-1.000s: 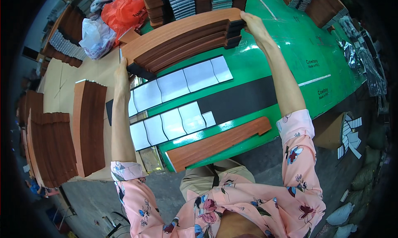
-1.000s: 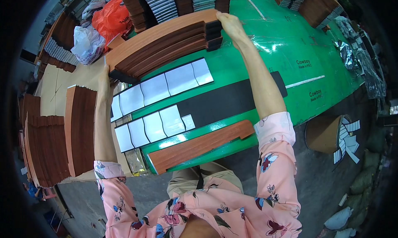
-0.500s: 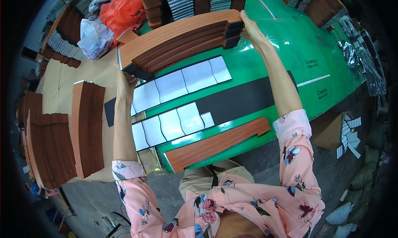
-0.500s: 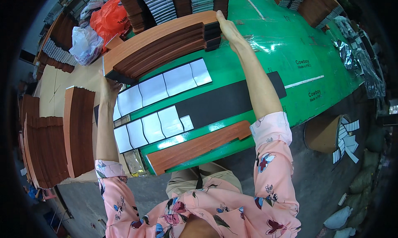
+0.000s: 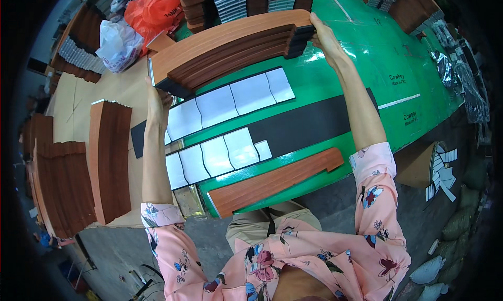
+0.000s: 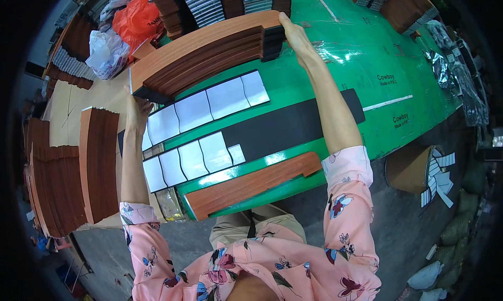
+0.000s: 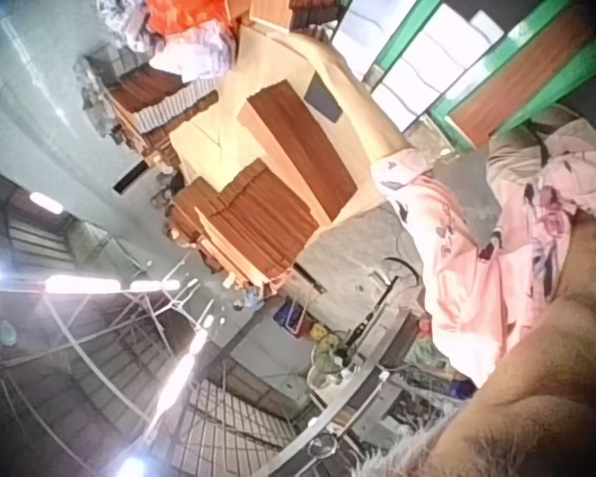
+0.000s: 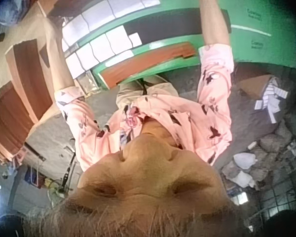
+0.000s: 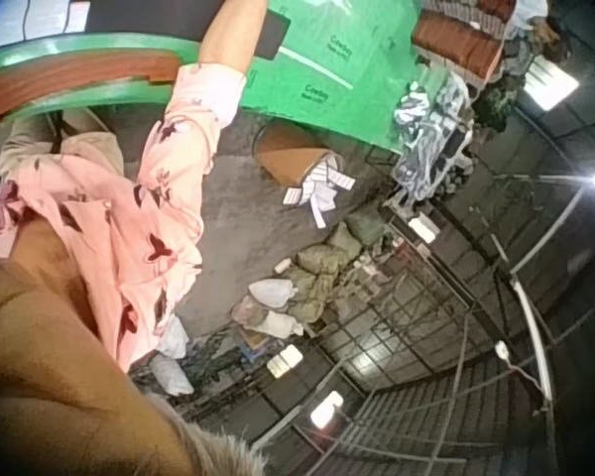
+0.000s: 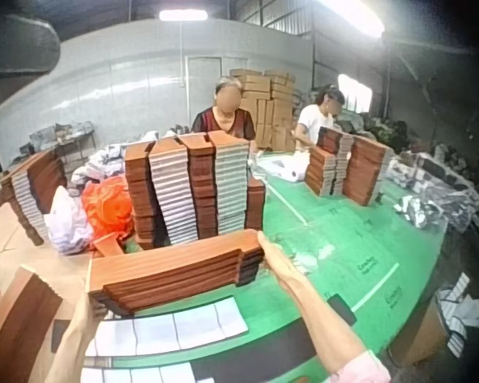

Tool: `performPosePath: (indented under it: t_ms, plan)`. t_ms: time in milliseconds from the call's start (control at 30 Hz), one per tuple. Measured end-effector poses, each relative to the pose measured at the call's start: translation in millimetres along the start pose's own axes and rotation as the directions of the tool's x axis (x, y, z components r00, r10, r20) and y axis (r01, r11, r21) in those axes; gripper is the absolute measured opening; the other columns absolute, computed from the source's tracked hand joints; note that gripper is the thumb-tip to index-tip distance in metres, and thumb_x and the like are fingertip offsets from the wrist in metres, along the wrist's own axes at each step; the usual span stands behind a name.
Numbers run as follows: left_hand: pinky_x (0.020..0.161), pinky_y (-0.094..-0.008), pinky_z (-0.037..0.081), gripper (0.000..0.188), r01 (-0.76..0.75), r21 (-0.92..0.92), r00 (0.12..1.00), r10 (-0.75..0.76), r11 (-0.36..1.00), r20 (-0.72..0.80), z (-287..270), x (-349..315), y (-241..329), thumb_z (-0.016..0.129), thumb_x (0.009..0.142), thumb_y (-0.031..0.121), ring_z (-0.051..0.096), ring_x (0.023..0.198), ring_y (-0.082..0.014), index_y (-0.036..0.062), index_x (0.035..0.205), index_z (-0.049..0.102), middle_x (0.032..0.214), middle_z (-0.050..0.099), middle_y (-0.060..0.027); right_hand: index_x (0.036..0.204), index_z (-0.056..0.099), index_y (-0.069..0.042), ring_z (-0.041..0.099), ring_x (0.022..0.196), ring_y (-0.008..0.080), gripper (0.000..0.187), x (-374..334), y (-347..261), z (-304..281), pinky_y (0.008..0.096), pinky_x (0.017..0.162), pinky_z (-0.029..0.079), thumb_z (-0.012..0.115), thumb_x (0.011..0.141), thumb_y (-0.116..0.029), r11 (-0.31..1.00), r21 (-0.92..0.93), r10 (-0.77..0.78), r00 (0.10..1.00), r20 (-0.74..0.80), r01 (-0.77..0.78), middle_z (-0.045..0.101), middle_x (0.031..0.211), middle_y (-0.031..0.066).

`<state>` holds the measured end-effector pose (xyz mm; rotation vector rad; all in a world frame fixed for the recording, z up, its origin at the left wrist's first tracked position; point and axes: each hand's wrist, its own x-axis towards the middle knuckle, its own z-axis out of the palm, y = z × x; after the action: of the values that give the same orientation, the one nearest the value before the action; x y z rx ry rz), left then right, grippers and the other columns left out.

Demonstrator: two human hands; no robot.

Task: Assembling wooden slats and applying black adhesive strips to furniture components.

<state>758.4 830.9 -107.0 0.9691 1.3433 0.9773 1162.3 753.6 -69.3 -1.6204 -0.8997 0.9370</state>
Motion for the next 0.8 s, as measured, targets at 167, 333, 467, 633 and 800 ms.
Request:
performPosePath:
  t_ms: [167,333,467,633,800]
  plan:
    - [0.097,-0.0441,0.03,0.077,0.048,-0.064,0.998,-0.051,0.997,-0.04,-1,15,-16,0.024,0.082,0.075,0.042,0.096,-0.0236,0.0048,0.104,0.045,0.102,0.045,-0.0147,0.142,0.011,-0.002,0.015,0.135,0.0387,0.097,1,13,-19,0.0554,0.106,0.009,0.022,0.08,-0.076,0.99,0.132,0.044,0.999,0.032,-0.048,0.013,0.146,0.0259]
    - [0.099,-0.0429,0.028,0.082,0.106,-0.069,0.99,-0.099,0.992,0.1,13,2,-12,0.017,0.086,0.071,0.04,0.111,-0.0224,0.006,0.131,0.038,0.125,0.044,-0.0133,0.141,-0.002,0.002,0.006,0.136,0.0412,0.1,5,32,-8,0.0551,0.107,0.007,0.015,0.081,-0.076,0.956,0.2,0.17,0.96,0.224,-0.216,0.003,0.145,0.0291]
    - [0.091,-0.0356,0.032,0.077,0.019,0.012,0.997,-0.02,1.0,0.076,15,-4,-7,0.015,0.087,0.069,0.041,0.094,-0.0154,0.007,0.124,0.043,0.109,0.047,-0.0072,0.138,-0.005,0.008,0.006,0.136,0.0412,0.1,10,38,0,0.0481,0.108,0.015,0.015,0.083,-0.073,0.939,0.251,0.204,0.969,0.138,-0.233,-0.004,0.145,0.0291]
    - [0.068,-0.0268,0.033,0.06,0.035,-0.053,0.999,-0.035,0.998,0.015,8,1,-14,0.017,0.09,0.064,0.036,0.066,-0.011,0.014,0.083,0.049,0.07,0.037,0.0023,0.139,-0.004,0.007,0.006,0.137,0.0376,0.092,11,40,-8,0.0534,0.108,0.01,0.017,0.087,-0.066,0.96,0.18,0.192,0.972,0.135,-0.215,-0.001,0.146,0.0279]
    - [0.073,-0.028,0.036,0.061,-0.001,0.155,0.994,-0.015,0.988,0.105,-1,10,-9,0.015,0.092,0.061,0.043,0.07,-0.0125,0.0135,0.088,0.053,0.073,0.046,0.0004,0.14,-0.004,0.006,0.002,0.138,0.0352,0.082,14,40,-2,0.0581,0.106,0.004,0.017,0.092,-0.057,0.959,0.186,0.198,0.976,0.096,-0.213,-0.001,0.147,0.0261]
